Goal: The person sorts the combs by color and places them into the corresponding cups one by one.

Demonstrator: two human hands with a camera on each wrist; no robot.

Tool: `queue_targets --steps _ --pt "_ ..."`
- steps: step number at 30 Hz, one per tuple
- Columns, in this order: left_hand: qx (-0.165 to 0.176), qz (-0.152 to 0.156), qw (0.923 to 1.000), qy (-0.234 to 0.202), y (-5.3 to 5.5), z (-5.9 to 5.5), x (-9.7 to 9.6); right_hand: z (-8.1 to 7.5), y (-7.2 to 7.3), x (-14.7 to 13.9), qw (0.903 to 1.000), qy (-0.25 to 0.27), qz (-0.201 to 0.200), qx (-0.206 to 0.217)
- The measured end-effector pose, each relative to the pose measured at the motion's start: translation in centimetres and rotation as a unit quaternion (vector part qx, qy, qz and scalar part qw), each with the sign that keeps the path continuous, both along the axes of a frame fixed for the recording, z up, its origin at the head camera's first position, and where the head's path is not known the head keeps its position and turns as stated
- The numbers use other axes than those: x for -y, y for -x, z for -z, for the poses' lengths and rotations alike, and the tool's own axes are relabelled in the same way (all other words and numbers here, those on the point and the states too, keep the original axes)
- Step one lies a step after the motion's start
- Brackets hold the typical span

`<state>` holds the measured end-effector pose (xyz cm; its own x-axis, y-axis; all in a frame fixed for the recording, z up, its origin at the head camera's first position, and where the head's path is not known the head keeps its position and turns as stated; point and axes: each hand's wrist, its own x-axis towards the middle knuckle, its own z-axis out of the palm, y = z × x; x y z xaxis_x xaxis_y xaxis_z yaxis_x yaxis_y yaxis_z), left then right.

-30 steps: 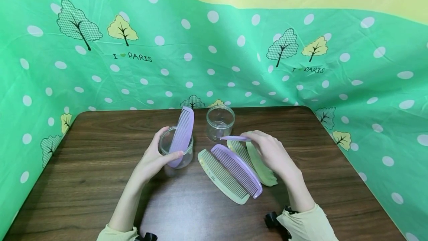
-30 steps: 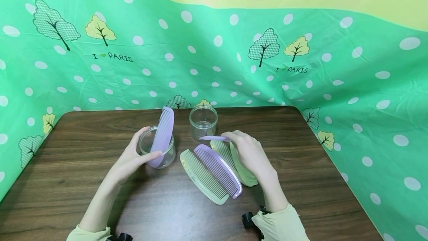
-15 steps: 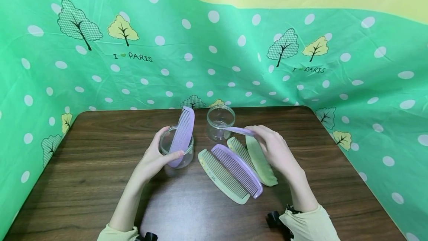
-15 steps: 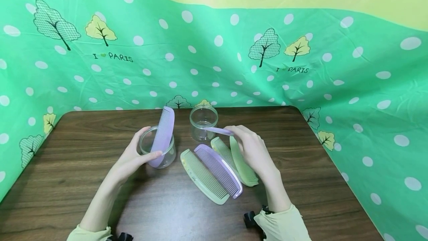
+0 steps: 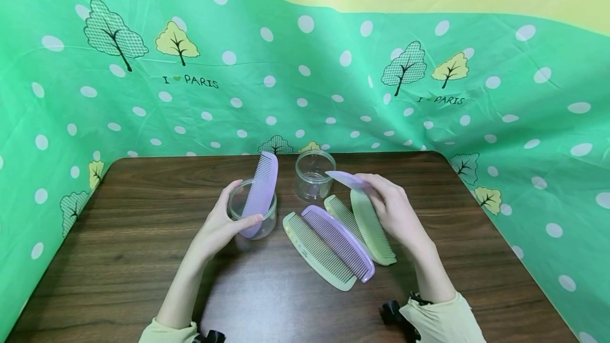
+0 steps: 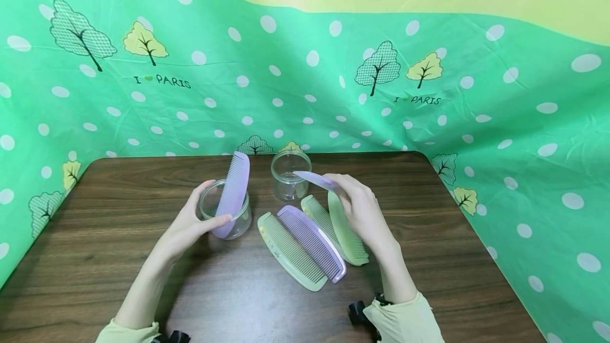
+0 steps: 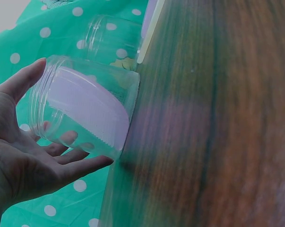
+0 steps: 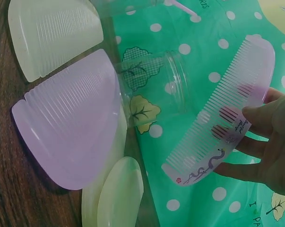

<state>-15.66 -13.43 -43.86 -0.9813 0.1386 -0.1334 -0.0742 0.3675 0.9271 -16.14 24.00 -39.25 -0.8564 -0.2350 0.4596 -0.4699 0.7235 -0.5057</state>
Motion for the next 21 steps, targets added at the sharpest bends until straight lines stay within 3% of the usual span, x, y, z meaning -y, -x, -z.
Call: queue_targets --steps 5,13,21 --pt "-0.003 0.0 1.0 0.0 0.0 0.1 0.0 -0.2 -0.1 0.1 0.9997 0.017 0.016 0.002" --pt "-0.005 -0.002 1.0 -0.003 0.0 0.2 0.1 -0.9 -0.2 0.3 0.9947 0.09 0.032 0.038" --pt "-0.003 0.0 1.0 -0.001 0.1 0.2 0.0 -1.4 -0.4 0.1 0.9844 0.169 0.017 0.044"
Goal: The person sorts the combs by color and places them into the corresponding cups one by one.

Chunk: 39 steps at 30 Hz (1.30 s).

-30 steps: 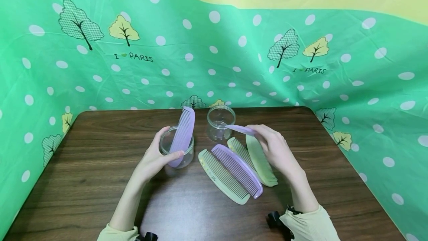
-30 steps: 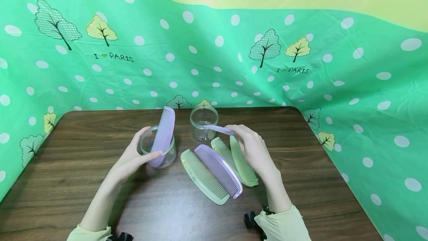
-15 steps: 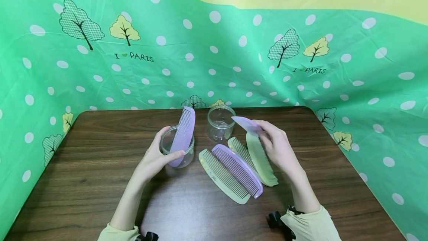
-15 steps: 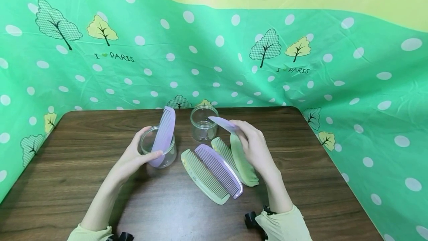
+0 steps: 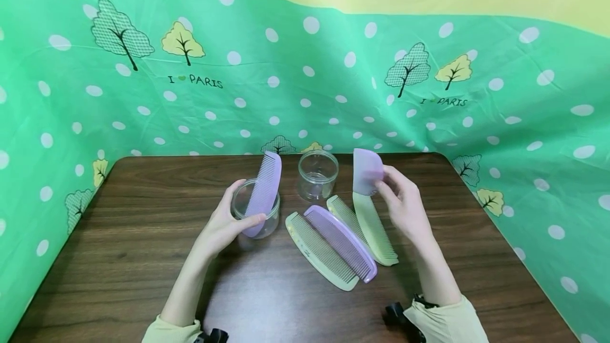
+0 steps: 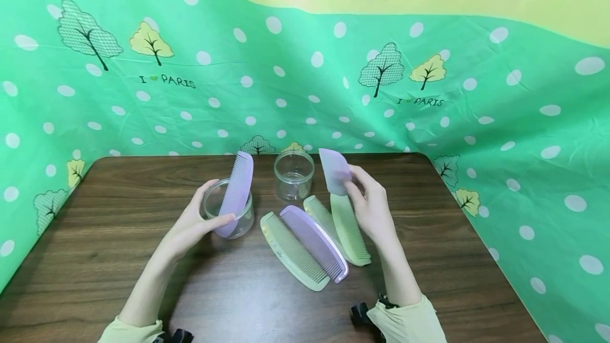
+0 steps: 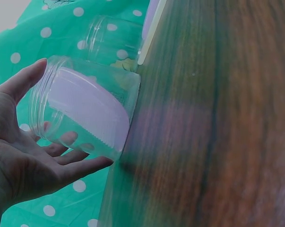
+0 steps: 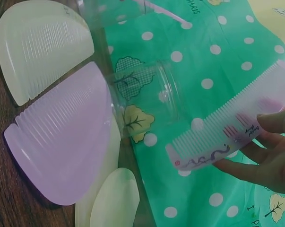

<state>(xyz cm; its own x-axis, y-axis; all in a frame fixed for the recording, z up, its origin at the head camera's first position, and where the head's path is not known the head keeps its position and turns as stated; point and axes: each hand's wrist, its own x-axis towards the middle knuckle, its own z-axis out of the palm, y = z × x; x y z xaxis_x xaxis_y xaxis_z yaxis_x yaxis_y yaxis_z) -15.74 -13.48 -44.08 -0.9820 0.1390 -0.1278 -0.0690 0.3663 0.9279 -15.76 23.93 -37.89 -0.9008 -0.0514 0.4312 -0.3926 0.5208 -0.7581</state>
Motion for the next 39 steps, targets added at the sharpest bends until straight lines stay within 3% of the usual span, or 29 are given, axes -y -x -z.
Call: queue_targets --steps 8,17,28,39 --pt "-0.002 -0.002 1.0 -0.006 0.0 0.0 0.0 0.0 0.0 0.3 0.998 0.059 -0.022 0.012" --pt "-0.008 -0.006 0.9999 -0.01 0.4 0.0 0.0 -0.3 -0.8 1.8 0.9851 0.159 -0.057 0.031" --pt "-0.006 -0.012 0.9997 -0.018 0.3 0.1 0.2 -1.8 -0.6 5.8 0.9825 0.163 -0.075 0.05" --pt "-0.01 -0.009 0.9992 -0.037 0.5 0.2 0.2 -3.4 0.4 10.9 0.9707 0.208 -0.107 0.055"
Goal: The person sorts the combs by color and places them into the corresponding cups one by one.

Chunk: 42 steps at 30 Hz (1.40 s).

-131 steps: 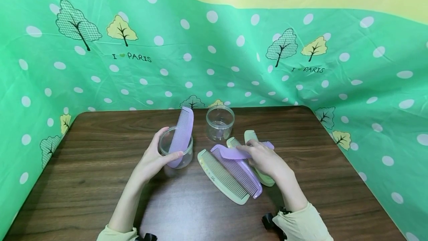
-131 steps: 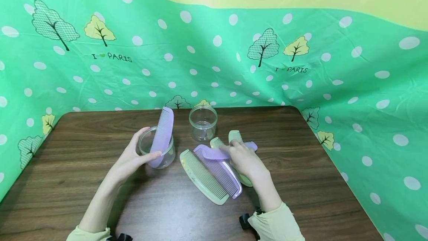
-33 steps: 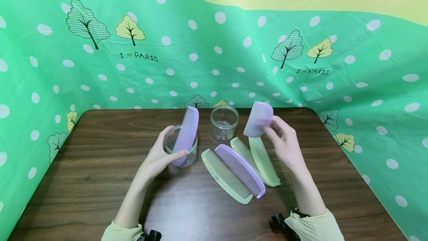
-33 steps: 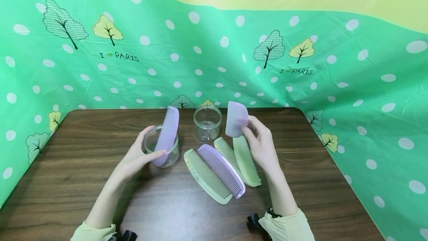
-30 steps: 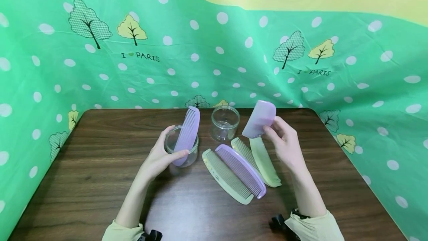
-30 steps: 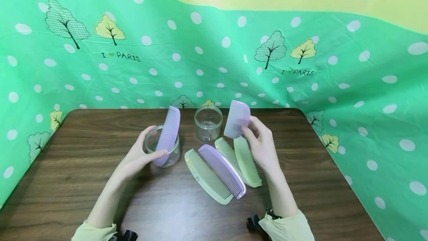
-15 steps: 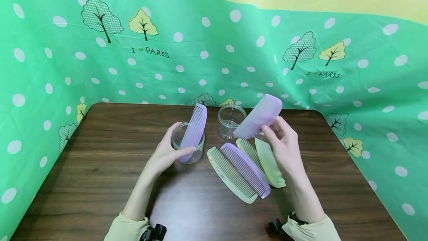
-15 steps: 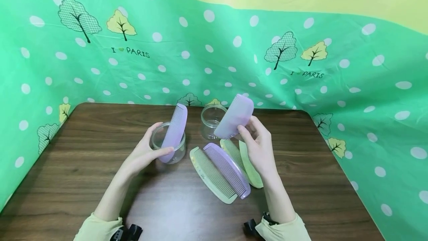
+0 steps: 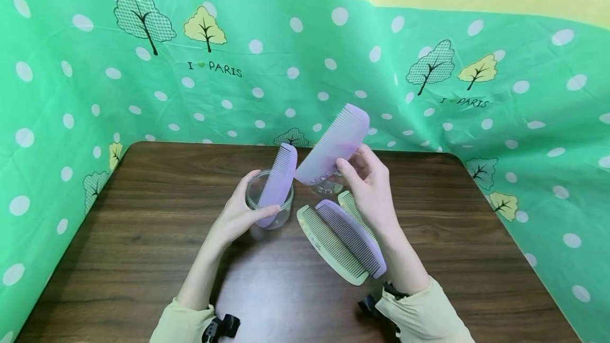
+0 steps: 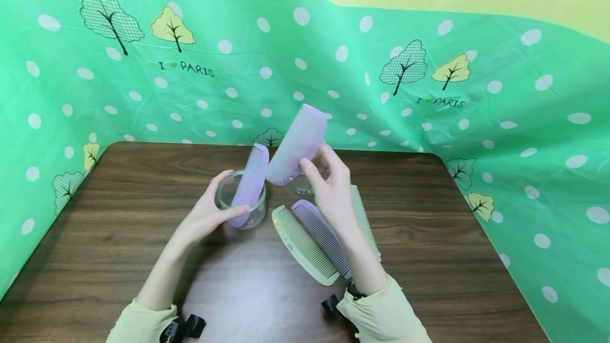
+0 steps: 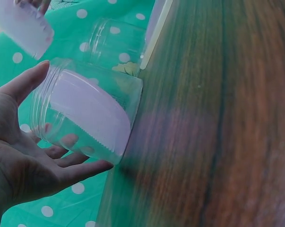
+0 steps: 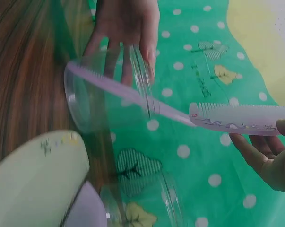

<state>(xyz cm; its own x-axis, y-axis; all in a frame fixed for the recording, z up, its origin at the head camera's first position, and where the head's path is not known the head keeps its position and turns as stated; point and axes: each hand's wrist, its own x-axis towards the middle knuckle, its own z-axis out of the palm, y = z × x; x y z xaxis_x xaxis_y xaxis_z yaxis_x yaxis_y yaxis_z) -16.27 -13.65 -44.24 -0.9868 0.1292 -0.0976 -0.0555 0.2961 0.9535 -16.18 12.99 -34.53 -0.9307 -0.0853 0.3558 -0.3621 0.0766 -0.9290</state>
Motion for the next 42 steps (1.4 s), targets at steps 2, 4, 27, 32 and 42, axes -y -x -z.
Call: queue_targets --steps 2,4,27,32,42 --pt "0.0 0.0 1.0 0.0 0.0 -0.1 0.0 -0.1 0.1 0.9 1.0 0.002 0.0 0.001" --pt "-0.002 0.0 1.0 0.004 0.0 -0.1 0.0 0.0 0.2 1.7 1.0 0.004 0.0 0.001" --pt "0.001 -0.001 0.9998 0.022 -0.1 -0.2 0.1 2.7 1.7 5.6 0.9987 -0.045 0.02 0.011" --pt "0.001 -0.002 0.9998 0.019 -0.1 -0.1 0.1 3.3 1.9 6.0 0.9976 -0.057 0.028 0.028" --pt "0.006 0.001 0.9998 0.018 0.0 -0.1 0.0 4.3 2.0 6.6 0.9922 -0.108 0.046 0.044"
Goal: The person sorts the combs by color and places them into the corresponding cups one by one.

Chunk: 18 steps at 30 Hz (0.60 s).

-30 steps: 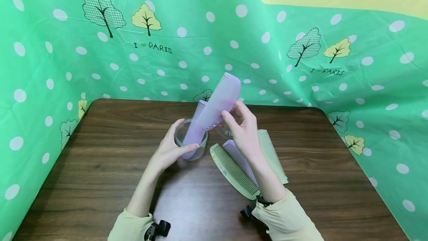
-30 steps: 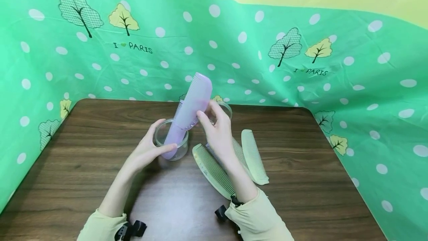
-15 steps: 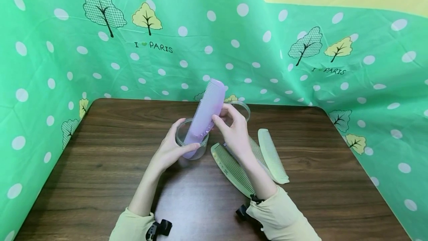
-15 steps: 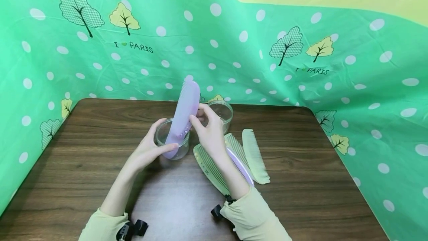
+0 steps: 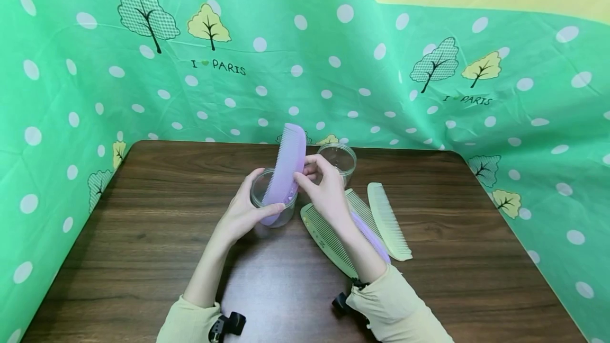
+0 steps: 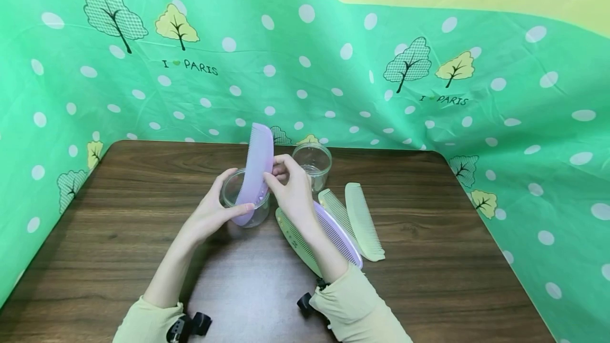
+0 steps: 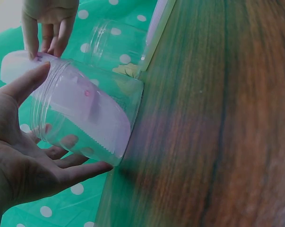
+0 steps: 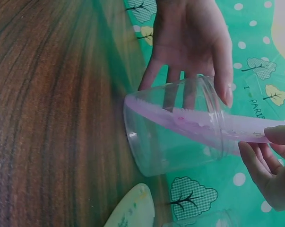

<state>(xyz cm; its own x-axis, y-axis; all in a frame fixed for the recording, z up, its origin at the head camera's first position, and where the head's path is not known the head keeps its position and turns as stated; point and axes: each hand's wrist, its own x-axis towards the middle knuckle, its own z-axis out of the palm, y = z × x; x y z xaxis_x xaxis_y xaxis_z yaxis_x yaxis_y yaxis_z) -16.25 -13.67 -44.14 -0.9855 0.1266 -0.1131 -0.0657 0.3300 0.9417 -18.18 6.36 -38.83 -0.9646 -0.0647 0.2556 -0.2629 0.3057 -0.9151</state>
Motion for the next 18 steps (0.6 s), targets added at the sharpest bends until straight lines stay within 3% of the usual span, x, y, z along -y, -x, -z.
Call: queue_targets --steps 8,18 --pt "-0.005 0.0 1.0 0.0 0.0 0.0 -0.1 0.9 0.3 0.0 0.9959 -0.083 0.035 0.011" --pt "-0.01 0.004 0.9999 -0.005 0.0 0.1 -0.1 1.5 0.2 -0.2 0.9912 -0.124 0.041 0.018"
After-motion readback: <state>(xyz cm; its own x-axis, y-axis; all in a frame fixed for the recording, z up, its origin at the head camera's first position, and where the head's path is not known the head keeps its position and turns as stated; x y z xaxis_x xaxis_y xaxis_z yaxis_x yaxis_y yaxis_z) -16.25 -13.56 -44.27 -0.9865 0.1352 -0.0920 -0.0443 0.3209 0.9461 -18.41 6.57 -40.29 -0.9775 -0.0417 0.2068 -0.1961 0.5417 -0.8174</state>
